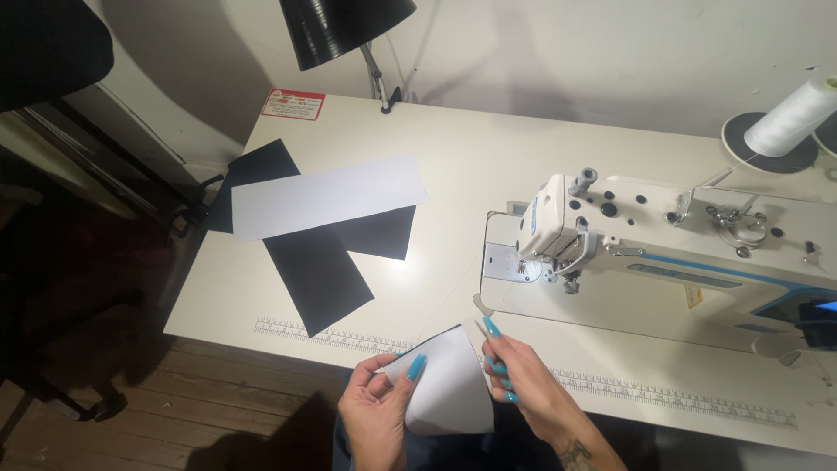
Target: Aligning and trimming pieces of material at a sewing station
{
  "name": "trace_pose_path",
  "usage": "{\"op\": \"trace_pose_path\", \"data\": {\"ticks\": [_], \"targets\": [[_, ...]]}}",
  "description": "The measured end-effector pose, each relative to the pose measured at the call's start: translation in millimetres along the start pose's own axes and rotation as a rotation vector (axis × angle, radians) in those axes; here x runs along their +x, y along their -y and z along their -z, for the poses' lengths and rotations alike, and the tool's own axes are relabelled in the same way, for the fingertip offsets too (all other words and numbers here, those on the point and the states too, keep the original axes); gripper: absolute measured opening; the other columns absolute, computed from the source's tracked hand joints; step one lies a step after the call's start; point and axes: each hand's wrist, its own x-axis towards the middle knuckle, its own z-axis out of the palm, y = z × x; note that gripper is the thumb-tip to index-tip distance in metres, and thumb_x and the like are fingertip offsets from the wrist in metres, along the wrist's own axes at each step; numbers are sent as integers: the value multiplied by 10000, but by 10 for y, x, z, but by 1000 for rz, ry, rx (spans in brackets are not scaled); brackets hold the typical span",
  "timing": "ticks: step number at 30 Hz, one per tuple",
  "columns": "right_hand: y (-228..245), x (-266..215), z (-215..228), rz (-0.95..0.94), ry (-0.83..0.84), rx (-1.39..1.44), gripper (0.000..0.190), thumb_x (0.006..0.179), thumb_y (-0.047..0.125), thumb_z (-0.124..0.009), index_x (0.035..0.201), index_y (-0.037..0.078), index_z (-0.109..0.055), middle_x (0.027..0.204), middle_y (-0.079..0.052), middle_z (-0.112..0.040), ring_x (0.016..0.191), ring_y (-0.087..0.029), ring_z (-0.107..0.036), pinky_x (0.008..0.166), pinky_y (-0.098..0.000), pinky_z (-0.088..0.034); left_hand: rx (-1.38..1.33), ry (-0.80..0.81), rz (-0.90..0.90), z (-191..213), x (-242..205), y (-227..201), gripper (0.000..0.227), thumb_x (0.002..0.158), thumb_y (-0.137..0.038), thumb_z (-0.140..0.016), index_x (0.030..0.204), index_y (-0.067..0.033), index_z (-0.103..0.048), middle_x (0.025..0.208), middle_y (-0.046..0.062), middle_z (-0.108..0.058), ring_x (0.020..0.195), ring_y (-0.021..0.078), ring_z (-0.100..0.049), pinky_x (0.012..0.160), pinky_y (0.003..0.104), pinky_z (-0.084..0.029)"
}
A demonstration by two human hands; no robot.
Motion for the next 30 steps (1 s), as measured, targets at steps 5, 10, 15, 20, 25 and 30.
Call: {"op": "trace_pose_path", "data": {"ticks": [5,10,15,20,25,30], "targets": [[80,-239,9,-79,73,7,373,919,341,-377,674,59,-376,645,-61,-349,516,-119,-247,435,-227,-197,-33,69,-15,49,42,98,320,596,47,-718,877,44,-564,714,257,-668,573,269,-594,517,359,-485],[89,-182,-15,-84,89,-18,364,925,325,-369,660,75,-359,610,-22,-261,518,-106,-198,438,-228,-170,-20,57,34,-19,-28,60,306,601,51,-706,866,53,-552,769,276,-671,615,289,-606,558,383,-500],[145,-117,-85,-95,94,-58,341,911,315,-382,651,96,-357,625,-11,-266,545,-100,-234,448,-213,-190,-4,33,43,-29,-22,50,294,612,57,-705,862,46,-551,761,275,-672,606,292,-606,539,383,-499],[79,-30,-146,-77,84,13,366,904,334,-400,636,99,-318,595,16,-183,482,-88,-154,400,-217,-115,174,-2,-96,7,18,135,274,616,-5,-756,821,12,-574,534,151,-623,442,148,-510,441,279,-434],[76,-47,-220,-73,32,17,397,907,383,-404,641,98,-330,611,9,-218,514,-97,-195,423,-222,-160,193,0,-134,32,35,163,270,617,-16,-754,821,-1,-577,558,157,-644,446,137,-523,430,263,-430],[-67,44,-203,-9,7,63,361,927,324,-408,647,108,-335,637,2,-275,523,-95,-236,426,-209,-195,193,-17,-113,-1,2,105,278,603,-12,-757,819,7,-584,612,190,-680,439,143,-518,442,271,-452]]}}
